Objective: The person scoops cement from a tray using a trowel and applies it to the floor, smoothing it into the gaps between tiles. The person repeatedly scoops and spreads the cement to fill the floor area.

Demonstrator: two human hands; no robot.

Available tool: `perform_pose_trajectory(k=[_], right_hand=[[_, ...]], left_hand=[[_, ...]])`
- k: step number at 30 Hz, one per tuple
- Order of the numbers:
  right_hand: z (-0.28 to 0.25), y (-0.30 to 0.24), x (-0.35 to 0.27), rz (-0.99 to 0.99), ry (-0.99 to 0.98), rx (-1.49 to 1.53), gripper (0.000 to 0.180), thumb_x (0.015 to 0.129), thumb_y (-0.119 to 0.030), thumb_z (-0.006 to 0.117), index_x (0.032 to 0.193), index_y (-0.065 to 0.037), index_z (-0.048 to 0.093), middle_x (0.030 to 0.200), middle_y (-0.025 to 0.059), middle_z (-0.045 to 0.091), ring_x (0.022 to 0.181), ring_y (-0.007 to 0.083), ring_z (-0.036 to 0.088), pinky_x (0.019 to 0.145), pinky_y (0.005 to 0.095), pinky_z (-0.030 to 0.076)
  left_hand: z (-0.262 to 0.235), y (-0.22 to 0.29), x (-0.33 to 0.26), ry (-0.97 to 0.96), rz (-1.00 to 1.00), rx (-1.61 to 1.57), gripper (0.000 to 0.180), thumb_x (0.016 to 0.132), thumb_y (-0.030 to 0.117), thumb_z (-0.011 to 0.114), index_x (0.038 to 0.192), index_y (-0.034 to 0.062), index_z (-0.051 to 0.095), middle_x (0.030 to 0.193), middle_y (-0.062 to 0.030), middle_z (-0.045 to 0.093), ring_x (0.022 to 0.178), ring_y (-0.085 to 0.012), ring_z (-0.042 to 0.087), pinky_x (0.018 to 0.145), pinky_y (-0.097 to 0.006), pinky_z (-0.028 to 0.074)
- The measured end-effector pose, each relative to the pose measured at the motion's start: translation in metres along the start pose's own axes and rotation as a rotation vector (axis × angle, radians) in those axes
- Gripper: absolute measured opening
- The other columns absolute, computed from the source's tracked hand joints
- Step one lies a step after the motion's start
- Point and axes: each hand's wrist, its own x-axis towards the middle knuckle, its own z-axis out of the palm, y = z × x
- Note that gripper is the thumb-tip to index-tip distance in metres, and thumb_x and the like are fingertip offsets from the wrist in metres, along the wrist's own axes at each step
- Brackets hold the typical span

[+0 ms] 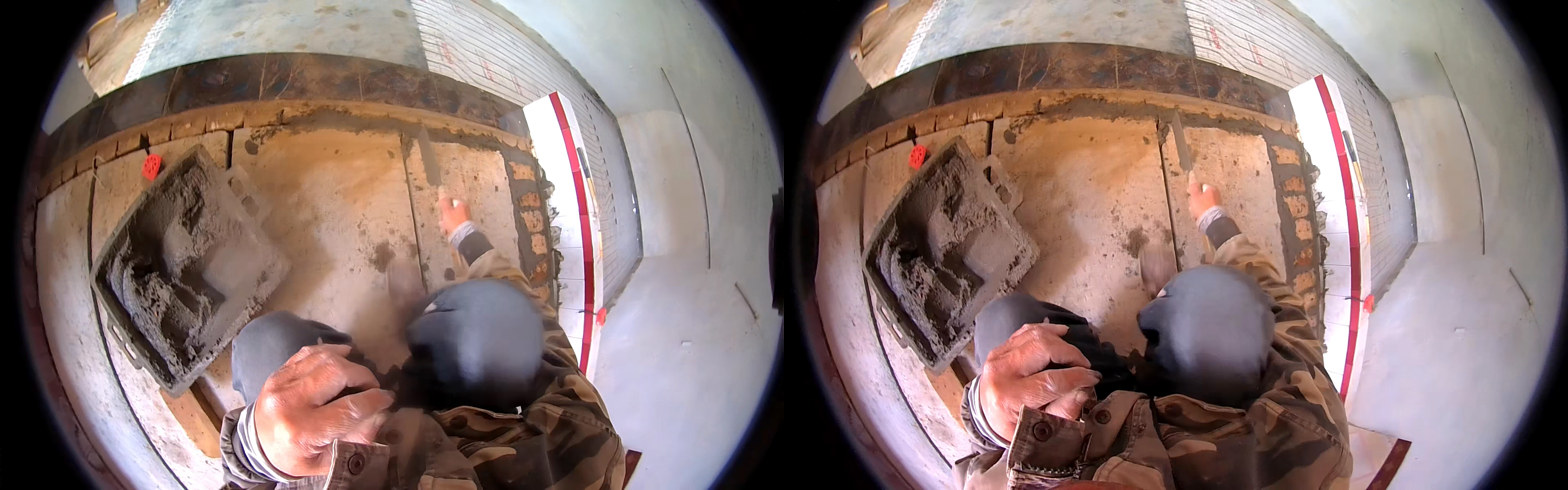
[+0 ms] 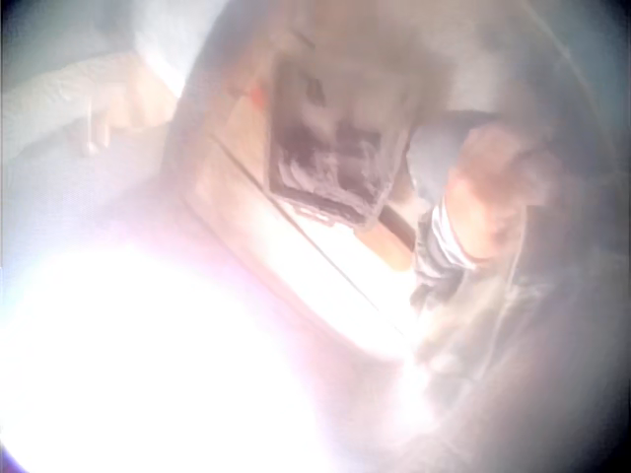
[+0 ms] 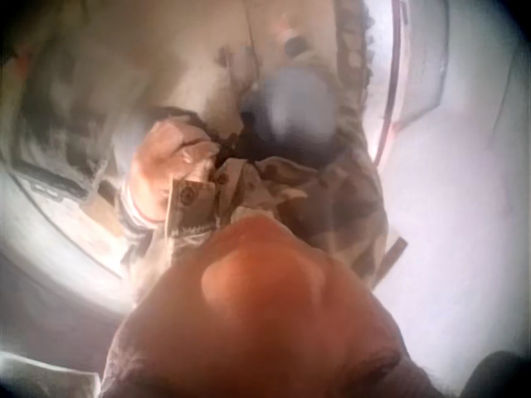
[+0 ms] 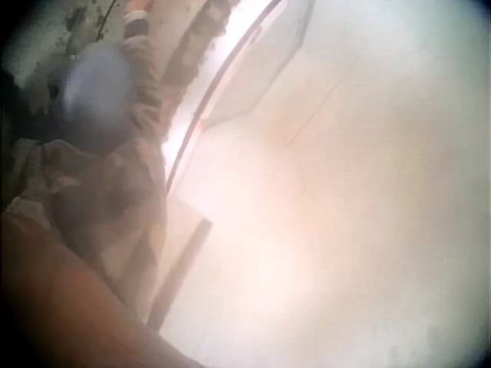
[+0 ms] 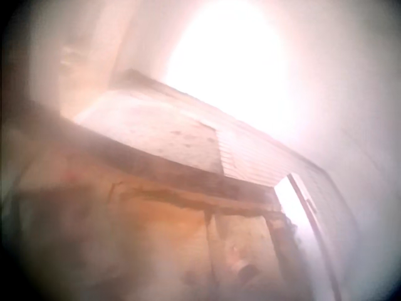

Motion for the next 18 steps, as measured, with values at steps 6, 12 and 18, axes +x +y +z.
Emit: perform_pose_trajectory(k=[6, 12, 18], right_hand=[[0.06, 0.075, 0.015, -0.188, 0.216, -0.362, 0.062, 0.102, -0.052, 0.051, 0.095, 0.006, 0.072, 0.09, 0.0303, 0.071, 0.086, 0.0458, 0.07, 0.076, 0.0534, 0.053], [0.12, -0.002, 0.02, -0.272, 0.151, -0.186, 0.053, 0.101, -0.045, 0.053, 0.103, 0.004, 0.072, 0.097, 0.032, 0.07, 0.101, 0.049, 0.067, 0.085, 0.0526, 0.052], [0.096, 0.016, 0.036, -0.264, 0.073, -0.01, 0.046, 0.1, -0.041, 0.056, 0.103, 0.002, 0.071, 0.088, 0.0274, 0.071, 0.087, 0.0432, 0.07, 0.077, 0.0468, 0.053]], left_hand=[[0.011, 0.011, 0.014, -0.075, -0.1, 0.056, 0.031, 0.073, 0.026, 0.084, 0.095, 0.005, 0.076, 0.091, -0.0102, 0.073, 0.081, -0.0285, 0.071, 0.085, -0.05, 0.056], [0.023, 0.026, 0.01, 0.101, -0.317, 0.259, 0.032, 0.072, 0.031, 0.084, 0.089, 0.0059, 0.076, 0.086, -0.0112, 0.072, 0.077, -0.0281, 0.068, 0.085, -0.048, 0.054], [0.048, 0.032, 0.037, 0.204, -0.485, 0.401, 0.015, 0.077, 0.015, 0.075, 0.085, 0.0027, 0.073, 0.083, -0.013, 0.07, 0.074, -0.0277, 0.067, 0.085, -0.045, 0.054]])
